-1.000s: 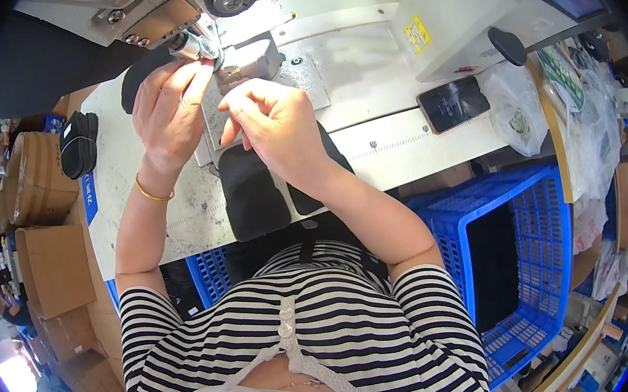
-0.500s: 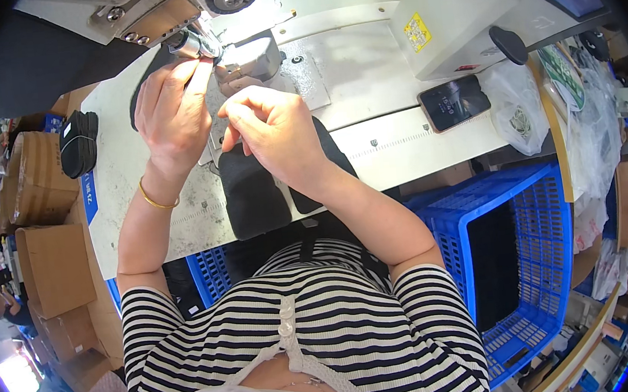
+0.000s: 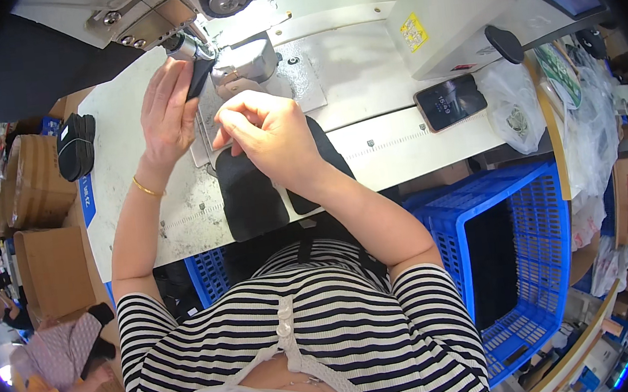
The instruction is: The person sews fabric shoe components together using a sewing machine, bundles the stitched pieces, and places them into a blue plastic crate before untying and sewing a new stack of fabric pieces.
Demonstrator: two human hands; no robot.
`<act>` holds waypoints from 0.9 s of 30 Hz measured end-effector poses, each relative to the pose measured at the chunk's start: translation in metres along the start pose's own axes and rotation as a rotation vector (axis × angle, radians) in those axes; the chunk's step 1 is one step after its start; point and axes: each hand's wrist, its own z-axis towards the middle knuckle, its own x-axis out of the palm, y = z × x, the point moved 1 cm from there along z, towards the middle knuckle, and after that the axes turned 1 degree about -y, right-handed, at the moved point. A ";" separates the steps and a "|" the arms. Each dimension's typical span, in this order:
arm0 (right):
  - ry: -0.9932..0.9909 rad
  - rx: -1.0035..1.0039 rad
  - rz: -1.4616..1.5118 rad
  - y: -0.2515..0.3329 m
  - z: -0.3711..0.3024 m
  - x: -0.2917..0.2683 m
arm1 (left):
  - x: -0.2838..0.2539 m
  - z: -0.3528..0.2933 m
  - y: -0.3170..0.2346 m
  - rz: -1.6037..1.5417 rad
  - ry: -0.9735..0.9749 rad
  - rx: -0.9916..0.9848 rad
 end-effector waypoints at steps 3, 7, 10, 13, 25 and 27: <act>-0.047 -0.067 0.012 0.004 0.003 0.004 | 0.002 -0.010 0.020 0.019 0.076 0.031; -0.142 -0.209 -0.216 0.011 0.006 0.005 | -0.025 -0.005 0.020 0.028 0.059 0.129; -0.022 -0.179 -0.288 0.003 0.008 0.014 | -0.055 0.016 -0.009 0.030 0.055 0.156; -0.013 -0.137 0.027 -0.005 0.013 0.030 | -0.065 0.052 -0.033 -0.024 0.292 -0.099; -0.063 -0.106 -0.046 0.003 -0.004 0.021 | -0.059 0.050 -0.046 -0.084 0.224 -0.016; -0.073 -0.148 -0.125 0.005 -0.009 0.015 | -0.062 0.049 -0.063 0.050 0.204 0.073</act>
